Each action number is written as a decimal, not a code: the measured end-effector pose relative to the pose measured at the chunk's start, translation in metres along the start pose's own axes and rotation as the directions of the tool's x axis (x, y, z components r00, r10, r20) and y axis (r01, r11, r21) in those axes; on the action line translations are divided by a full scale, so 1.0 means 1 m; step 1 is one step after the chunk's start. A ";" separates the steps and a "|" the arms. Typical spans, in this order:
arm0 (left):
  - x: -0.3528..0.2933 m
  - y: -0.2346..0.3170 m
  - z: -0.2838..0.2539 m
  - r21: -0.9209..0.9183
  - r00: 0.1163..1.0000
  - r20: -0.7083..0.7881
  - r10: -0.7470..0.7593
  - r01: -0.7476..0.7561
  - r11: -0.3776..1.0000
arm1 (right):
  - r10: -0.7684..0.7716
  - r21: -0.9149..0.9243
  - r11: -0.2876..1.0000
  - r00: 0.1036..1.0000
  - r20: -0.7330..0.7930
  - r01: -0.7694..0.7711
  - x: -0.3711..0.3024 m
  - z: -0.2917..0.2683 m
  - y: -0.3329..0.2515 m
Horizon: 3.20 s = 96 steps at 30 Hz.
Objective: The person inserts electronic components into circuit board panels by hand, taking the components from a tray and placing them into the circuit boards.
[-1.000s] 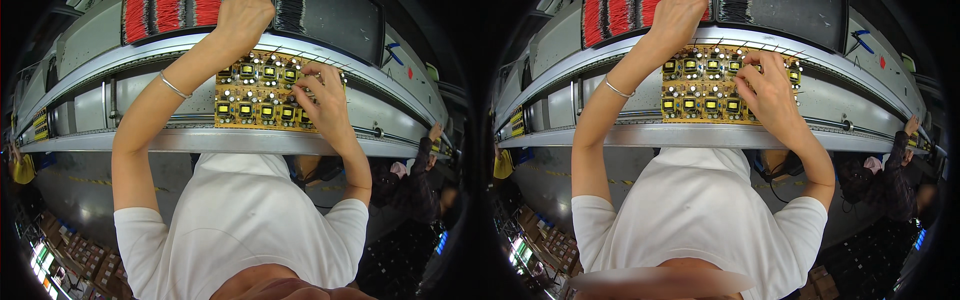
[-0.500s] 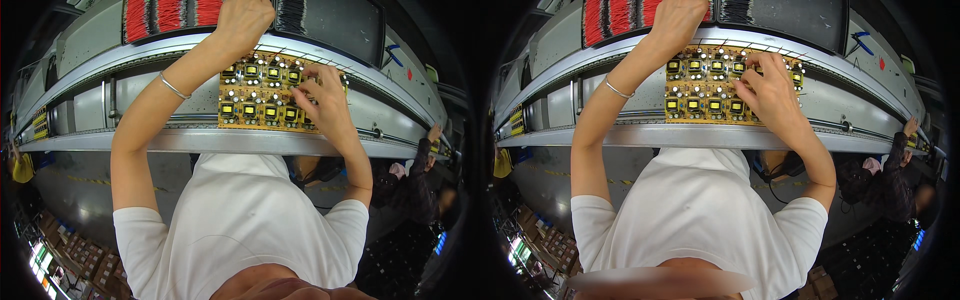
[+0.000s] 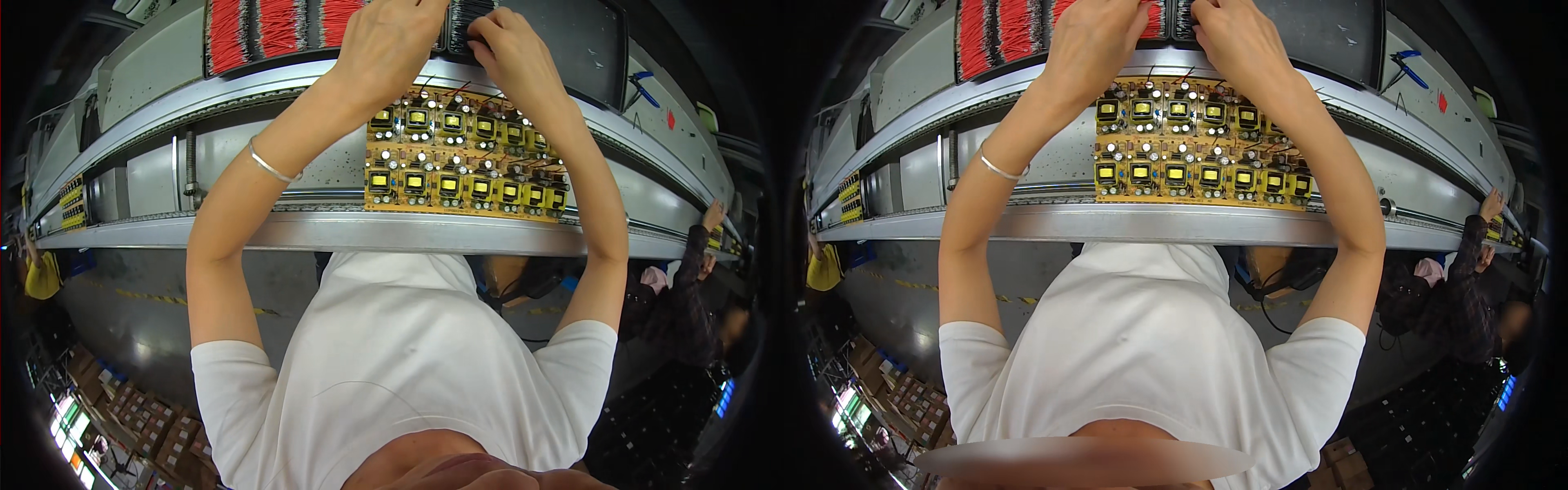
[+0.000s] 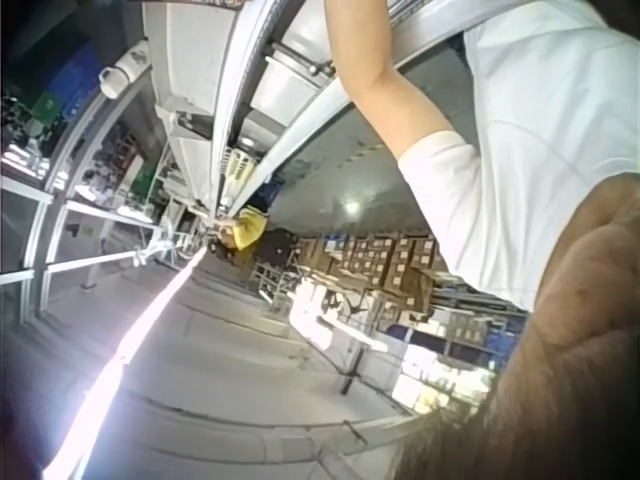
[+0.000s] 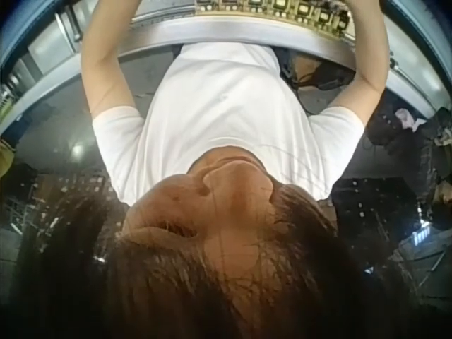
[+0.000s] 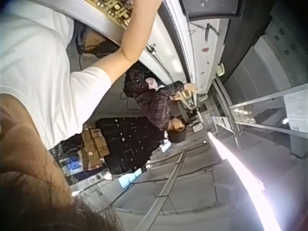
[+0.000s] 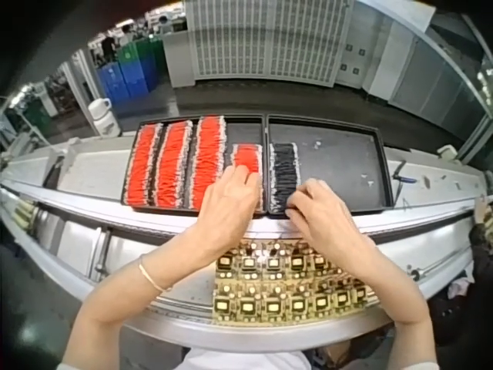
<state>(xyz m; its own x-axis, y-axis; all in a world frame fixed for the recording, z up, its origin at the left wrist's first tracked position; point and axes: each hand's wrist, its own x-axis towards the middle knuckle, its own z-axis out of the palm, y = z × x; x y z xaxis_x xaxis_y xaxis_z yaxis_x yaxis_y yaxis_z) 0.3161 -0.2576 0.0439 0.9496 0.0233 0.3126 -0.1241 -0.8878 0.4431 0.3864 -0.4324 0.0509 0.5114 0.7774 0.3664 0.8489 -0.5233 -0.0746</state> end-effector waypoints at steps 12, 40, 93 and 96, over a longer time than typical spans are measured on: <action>-0.063 0.020 -0.026 -0.554 0.993 0.090 -0.072 0.110 0.825 | 0.029 0.126 0.990 0.968 0.249 -0.062 0.020 0.012 0.007; -0.074 0.036 0.008 -0.444 0.951 0.089 0.295 -0.227 0.867 | 0.111 0.328 0.936 0.992 0.066 -0.127 -0.036 -0.045 -0.018; 0.020 0.004 0.010 0.266 0.953 0.297 -0.066 -0.016 0.964 | 0.059 0.287 0.951 0.979 0.196 -0.115 -0.099 -0.060 -0.033; 0.012 0.015 -0.004 0.226 0.934 0.328 -0.143 0.069 0.972 | 0.048 0.267 0.958 0.978 0.202 -0.102 -0.099 -0.061 -0.033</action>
<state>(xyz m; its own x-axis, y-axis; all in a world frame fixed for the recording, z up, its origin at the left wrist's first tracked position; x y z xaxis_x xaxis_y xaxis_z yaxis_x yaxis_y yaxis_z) 0.3249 -0.2694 0.0577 0.9989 -0.0024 -0.0472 0.0101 -0.9649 0.2622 0.2992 -0.5135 0.0741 0.5677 0.8061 0.1674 0.7972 -0.4875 -0.3561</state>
